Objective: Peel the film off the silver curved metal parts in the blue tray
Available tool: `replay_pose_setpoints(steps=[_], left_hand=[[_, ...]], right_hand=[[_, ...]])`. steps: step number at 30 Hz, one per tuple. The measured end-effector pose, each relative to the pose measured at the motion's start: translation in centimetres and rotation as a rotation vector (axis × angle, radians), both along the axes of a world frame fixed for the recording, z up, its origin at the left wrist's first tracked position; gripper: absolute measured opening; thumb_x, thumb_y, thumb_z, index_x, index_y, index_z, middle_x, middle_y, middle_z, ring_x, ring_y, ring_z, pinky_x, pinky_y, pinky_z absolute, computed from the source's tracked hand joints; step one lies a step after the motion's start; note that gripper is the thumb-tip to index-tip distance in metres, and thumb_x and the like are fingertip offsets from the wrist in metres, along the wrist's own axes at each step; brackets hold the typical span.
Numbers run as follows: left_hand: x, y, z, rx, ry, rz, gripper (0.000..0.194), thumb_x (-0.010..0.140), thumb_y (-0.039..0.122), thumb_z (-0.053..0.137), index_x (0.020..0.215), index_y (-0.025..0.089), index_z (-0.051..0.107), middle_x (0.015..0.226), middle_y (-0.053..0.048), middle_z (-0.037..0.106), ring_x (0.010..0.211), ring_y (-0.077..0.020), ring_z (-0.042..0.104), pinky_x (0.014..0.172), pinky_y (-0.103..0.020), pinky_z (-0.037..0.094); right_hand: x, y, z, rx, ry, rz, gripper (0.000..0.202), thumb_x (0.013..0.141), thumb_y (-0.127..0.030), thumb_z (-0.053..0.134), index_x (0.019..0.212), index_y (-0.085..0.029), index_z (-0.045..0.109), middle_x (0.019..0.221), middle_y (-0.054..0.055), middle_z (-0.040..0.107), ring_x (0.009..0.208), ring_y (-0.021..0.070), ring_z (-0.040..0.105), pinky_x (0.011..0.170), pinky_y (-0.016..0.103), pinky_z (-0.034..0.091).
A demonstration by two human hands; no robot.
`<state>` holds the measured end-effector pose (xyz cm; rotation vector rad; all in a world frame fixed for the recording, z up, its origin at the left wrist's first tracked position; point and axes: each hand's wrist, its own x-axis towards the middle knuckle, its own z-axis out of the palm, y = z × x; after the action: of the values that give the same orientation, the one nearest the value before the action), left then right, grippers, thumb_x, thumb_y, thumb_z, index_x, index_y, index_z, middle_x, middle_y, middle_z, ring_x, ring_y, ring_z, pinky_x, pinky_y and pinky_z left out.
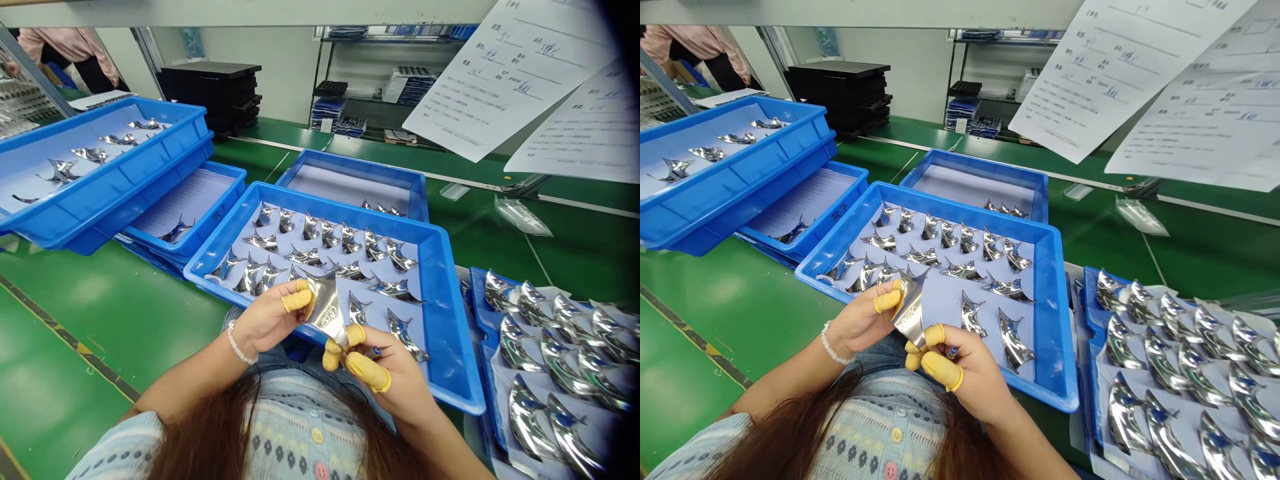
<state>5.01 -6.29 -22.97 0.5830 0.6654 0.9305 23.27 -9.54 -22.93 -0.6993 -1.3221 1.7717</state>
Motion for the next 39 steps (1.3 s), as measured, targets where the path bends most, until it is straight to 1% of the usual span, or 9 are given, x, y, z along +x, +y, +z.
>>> replay_pose_setpoints(steps=[2, 6, 10, 13, 18, 22, 26, 34, 39], left_hand=[[0.0, 0.0, -0.1, 0.021, 0.015, 0.013, 0.038, 0.063, 0.041, 0.079, 0.077, 0.012, 0.059, 0.065, 0.001, 0.051, 0.061, -0.0090, 0.046, 0.059, -0.022, 0.036], [-0.1, -0.1, 0.3, 0.040, 0.020, 0.056, 0.037, 0.064, 0.042, 0.078, 0.074, 0.013, 0.059, 0.064, 0.001, 0.050, 0.059, -0.0082, 0.044, 0.058, -0.021, 0.036], [-0.2, -0.4, 1.1, 0.074, 0.013, 0.085, 0.032, 0.065, 0.038, 0.079, 0.076, 0.012, 0.062, 0.067, 0.000, 0.054, 0.061, -0.0083, 0.046, 0.059, -0.021, 0.037], [-0.2, -0.7, 1.8, 0.108, 0.005, 0.101, 0.029, 0.064, 0.033, 0.080, 0.079, 0.013, 0.066, 0.072, -0.001, 0.058, 0.065, -0.0090, 0.050, 0.062, -0.021, 0.039], [-0.4, -0.9, 2.3, 0.171, 0.070, 0.116, 0.025, 0.064, 0.032, 0.080, 0.076, 0.013, 0.067, 0.067, 0.001, 0.058, 0.061, -0.0068, 0.048, 0.062, -0.021, 0.039], [-0.8, -0.6, 2.2, 0.234, 0.185, 0.112, 0.029, 0.063, 0.037, 0.080, 0.075, 0.014, 0.066, 0.063, 0.002, 0.057, 0.058, -0.0076, 0.048, 0.061, -0.022, 0.039], [-1.1, -0.1, 1.8, 0.283, 0.256, 0.079, 0.031, 0.064, 0.040, 0.078, 0.074, 0.014, 0.065, 0.065, 0.001, 0.059, 0.059, -0.0094, 0.050, 0.062, -0.024, 0.040], [-1.0, 0.8, 1.6, 0.345, 0.384, 0.005, 0.036, 0.062, 0.046, 0.077, 0.070, 0.013, 0.063, 0.068, -0.001, 0.059, 0.064, -0.0106, 0.051, 0.064, -0.023, 0.041], [-1.2, 2.1, 2.0, 0.432, 0.556, -0.062, 0.026, 0.071, 0.038, 0.068, 0.069, 0.014, 0.060, 0.066, 0.000, 0.056, 0.060, -0.0092, 0.047, 0.059, -0.021, 0.039]], right_hand=[[-0.1, 0.0, -0.4, -0.015, 0.008, -0.021, 0.020, 0.083, -0.040, 0.069, 0.081, -0.019, 0.070, 0.073, 0.006, 0.068, 0.057, 0.0138, 0.054, 0.052, 0.024, 0.040], [-0.2, -0.1, -1.3, -0.093, 0.036, -0.028, 0.025, 0.084, -0.043, 0.067, 0.081, -0.018, 0.066, 0.060, 0.001, 0.059, 0.042, 0.0080, 0.032, 0.041, 0.022, 0.024], [-0.4, -0.2, -2.1, -0.109, 0.057, -0.015, 0.028, 0.085, -0.047, 0.064, 0.083, -0.018, 0.064, 0.046, -0.006, 0.040, 0.041, 0.0084, 0.024, 0.041, 0.022, 0.023], [-0.5, -0.2, -2.6, -0.095, 0.057, -0.006, 0.029, 0.087, -0.047, 0.062, 0.090, -0.018, 0.064, 0.048, -0.005, 0.042, 0.042, 0.0086, 0.024, 0.042, 0.023, 0.023], [0.0, -0.2, -2.5, 0.044, -0.089, -0.017, 0.025, 0.091, -0.042, 0.056, 0.088, -0.019, 0.065, 0.076, 0.004, 0.062, 0.046, 0.0086, 0.033, 0.045, 0.023, 0.030], [0.4, -0.1, -1.7, 0.188, -0.237, -0.089, 0.022, 0.091, -0.039, 0.058, 0.084, -0.019, 0.066, 0.076, 0.004, 0.063, 0.058, 0.0137, 0.048, 0.056, 0.026, 0.041], [0.6, 0.0, -1.2, 0.250, -0.294, -0.116, 0.022, 0.091, -0.038, 0.056, 0.085, -0.020, 0.066, 0.079, 0.004, 0.064, 0.071, 0.0188, 0.056, 0.065, 0.028, 0.045], [1.5, 0.1, -1.9, 0.237, -0.336, -0.149, 0.016, 0.089, -0.035, 0.059, 0.091, -0.021, 0.068, 0.077, 0.003, 0.065, 0.062, 0.0155, 0.052, 0.056, 0.026, 0.041], [2.1, 0.7, -3.9, 0.106, -0.190, -0.369, 0.024, 0.087, -0.035, 0.062, 0.107, -0.022, 0.063, 0.079, 0.003, 0.065, 0.045, 0.0088, 0.038, 0.042, 0.022, 0.032]])
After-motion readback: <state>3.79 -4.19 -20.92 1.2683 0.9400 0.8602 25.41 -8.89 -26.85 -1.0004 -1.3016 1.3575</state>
